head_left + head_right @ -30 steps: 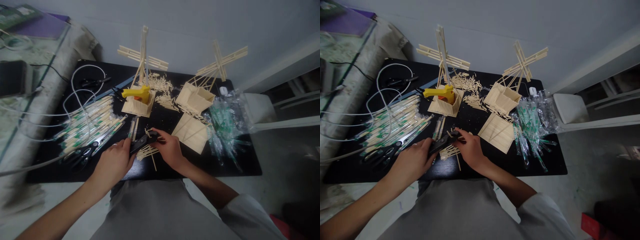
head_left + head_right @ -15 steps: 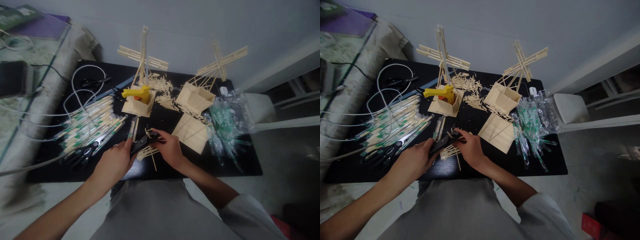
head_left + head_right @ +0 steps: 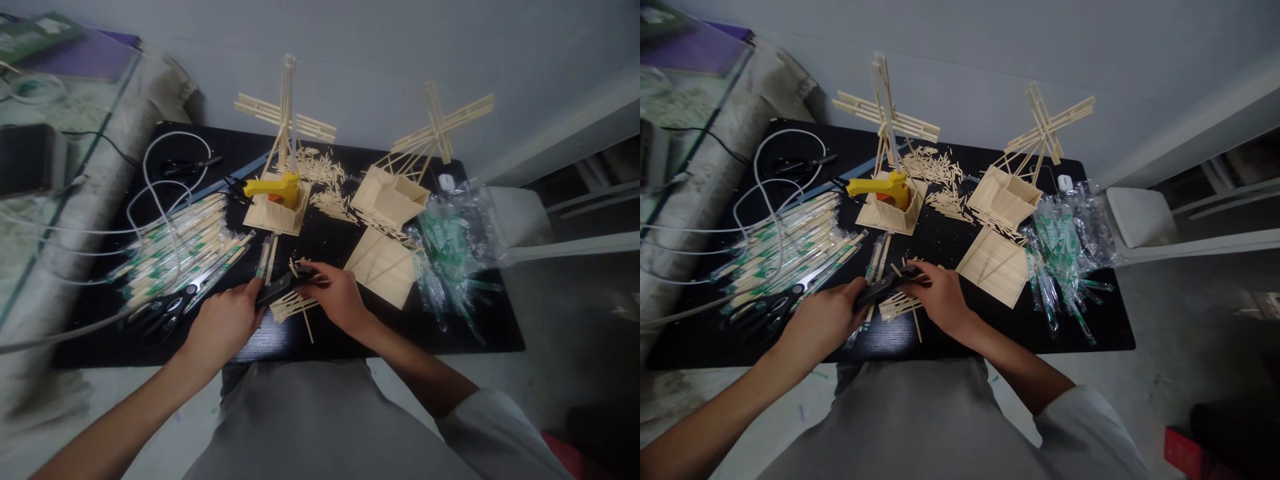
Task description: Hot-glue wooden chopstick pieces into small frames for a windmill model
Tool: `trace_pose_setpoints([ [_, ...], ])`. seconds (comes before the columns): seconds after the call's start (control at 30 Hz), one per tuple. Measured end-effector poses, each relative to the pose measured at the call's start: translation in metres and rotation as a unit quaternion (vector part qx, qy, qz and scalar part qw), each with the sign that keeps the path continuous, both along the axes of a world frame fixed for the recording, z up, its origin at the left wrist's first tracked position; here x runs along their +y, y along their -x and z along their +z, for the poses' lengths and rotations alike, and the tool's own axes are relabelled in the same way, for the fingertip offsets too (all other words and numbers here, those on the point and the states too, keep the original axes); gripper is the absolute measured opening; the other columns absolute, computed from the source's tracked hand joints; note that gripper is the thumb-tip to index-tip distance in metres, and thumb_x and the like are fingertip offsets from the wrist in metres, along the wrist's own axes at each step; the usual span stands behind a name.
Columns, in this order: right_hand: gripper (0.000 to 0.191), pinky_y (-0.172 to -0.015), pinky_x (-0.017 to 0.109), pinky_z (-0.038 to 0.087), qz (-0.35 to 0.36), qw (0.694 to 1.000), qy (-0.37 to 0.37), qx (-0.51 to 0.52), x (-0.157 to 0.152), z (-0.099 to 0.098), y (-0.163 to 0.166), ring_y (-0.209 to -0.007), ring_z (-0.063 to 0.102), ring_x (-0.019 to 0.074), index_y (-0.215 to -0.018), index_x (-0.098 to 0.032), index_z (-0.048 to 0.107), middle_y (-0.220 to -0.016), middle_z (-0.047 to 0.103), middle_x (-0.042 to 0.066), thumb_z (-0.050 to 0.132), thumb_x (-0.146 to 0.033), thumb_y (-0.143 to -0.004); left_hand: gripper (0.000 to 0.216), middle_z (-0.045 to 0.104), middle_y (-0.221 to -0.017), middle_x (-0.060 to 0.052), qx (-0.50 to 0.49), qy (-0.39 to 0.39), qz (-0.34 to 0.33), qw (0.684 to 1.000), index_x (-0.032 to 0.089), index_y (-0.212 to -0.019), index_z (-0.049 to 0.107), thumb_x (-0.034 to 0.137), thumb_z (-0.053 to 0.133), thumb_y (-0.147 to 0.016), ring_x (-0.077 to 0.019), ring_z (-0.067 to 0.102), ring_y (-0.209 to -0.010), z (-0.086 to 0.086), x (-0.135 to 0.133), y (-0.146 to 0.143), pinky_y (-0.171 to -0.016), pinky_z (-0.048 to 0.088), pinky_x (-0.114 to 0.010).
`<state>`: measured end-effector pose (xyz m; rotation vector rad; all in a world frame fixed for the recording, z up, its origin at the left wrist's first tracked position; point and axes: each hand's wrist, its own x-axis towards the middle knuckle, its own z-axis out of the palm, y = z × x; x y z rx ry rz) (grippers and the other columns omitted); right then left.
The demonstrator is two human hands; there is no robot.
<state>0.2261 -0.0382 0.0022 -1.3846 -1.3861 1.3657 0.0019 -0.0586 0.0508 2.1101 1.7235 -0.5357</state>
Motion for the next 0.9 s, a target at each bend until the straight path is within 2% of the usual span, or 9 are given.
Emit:
trace_pose_setpoints([
  [0.1, 0.026, -0.082, 0.038, 0.071, 0.034, 0.999, 0.018, 0.003, 0.004, 0.0, -0.006, -0.08, 0.086, 0.0252, -0.111, -0.022, 0.088, -0.088, 0.087, 0.004, 0.09, -0.028, -0.086, 0.028, 0.08, -0.111, -0.015, -0.01, -0.041, 0.01, 0.999, 0.019, -0.121, 0.07, 0.036, 0.053, -0.107, -0.0367, 0.082, -0.096, -0.008, 0.001, 0.012, -0.07, 0.055, -0.039],
  [0.17, 0.016, -0.076, 0.035, 0.071, 0.039, 0.999, 0.019, -0.023, 0.008, -0.002, -0.01, -0.074, 0.085, 0.0235, -0.104, -0.02, 0.086, -0.085, 0.086, 0.004, 0.085, -0.029, -0.09, 0.035, 0.079, -0.114, -0.015, -0.014, -0.086, 0.023, 0.996, 0.02, -0.123, 0.071, 0.046, 0.051, -0.109, -0.0361, 0.081, -0.101, -0.012, 0.003, 0.021, -0.072, 0.055, -0.038],
  [0.3, 0.011, -0.08, 0.036, 0.07, 0.023, 0.996, -0.013, -0.08, 0.019, -0.008, -0.017, -0.079, 0.084, 0.0219, -0.101, -0.02, 0.084, -0.089, 0.085, 0.005, 0.079, -0.02, -0.092, 0.051, 0.078, -0.117, -0.015, -0.018, -0.128, 0.06, 0.99, 0.02, -0.122, 0.075, 0.061, 0.048, -0.108, -0.036, 0.079, -0.1, -0.015, 0.005, 0.035, -0.067, 0.052, -0.037],
  [0.4, 0.019, -0.085, 0.036, 0.069, 0.024, 0.995, -0.032, -0.094, 0.025, -0.009, -0.017, -0.087, 0.083, 0.0211, -0.107, -0.021, 0.083, -0.101, 0.086, 0.006, 0.078, -0.016, -0.089, 0.057, 0.079, -0.108, -0.013, -0.038, -0.108, 0.075, 0.991, 0.02, -0.111, 0.076, 0.068, 0.044, -0.107, -0.0346, 0.079, -0.094, -0.016, 0.005, 0.039, -0.067, 0.049, -0.036],
  [0.53, 0.028, -0.077, 0.031, 0.068, 0.029, 0.994, -0.051, -0.094, 0.028, -0.009, -0.016, -0.087, 0.082, 0.0187, -0.119, -0.019, 0.081, -0.119, 0.083, 0.011, 0.076, -0.018, -0.091, 0.064, 0.076, -0.092, -0.01, -0.083, -0.068, 0.077, 0.991, 0.022, -0.089, 0.071, 0.071, 0.034, -0.106, -0.0313, 0.077, -0.088, -0.015, 0.005, 0.04, -0.073, 0.05, -0.036],
  [0.67, 0.028, -0.076, 0.029, 0.068, 0.021, 0.994, -0.067, -0.088, 0.027, -0.011, -0.018, -0.092, 0.082, 0.0178, -0.12, -0.02, 0.081, -0.136, 0.077, 0.014, 0.072, -0.018, -0.093, 0.068, 0.075, -0.089, -0.01, -0.123, -0.046, 0.067, 0.989, 0.023, -0.087, 0.071, 0.07, 0.027, -0.107, -0.0313, 0.076, -0.089, -0.017, 0.007, 0.04, -0.079, 0.051, -0.038],
  [0.9, 0.032, -0.092, 0.035, 0.07, 0.024, 0.996, -0.057, -0.062, 0.026, -0.016, -0.023, -0.111, 0.082, 0.021, -0.12, -0.021, 0.08, -0.126, 0.082, 0.01, 0.059, -0.011, -0.098, 0.072, 0.073, -0.086, -0.01, -0.157, -0.03, 0.044, 0.986, 0.021, -0.086, 0.074, 0.071, 0.027, -0.108, -0.0306, 0.076, -0.086, -0.024, 0.007, 0.032, -0.079, 0.051, -0.038],
])
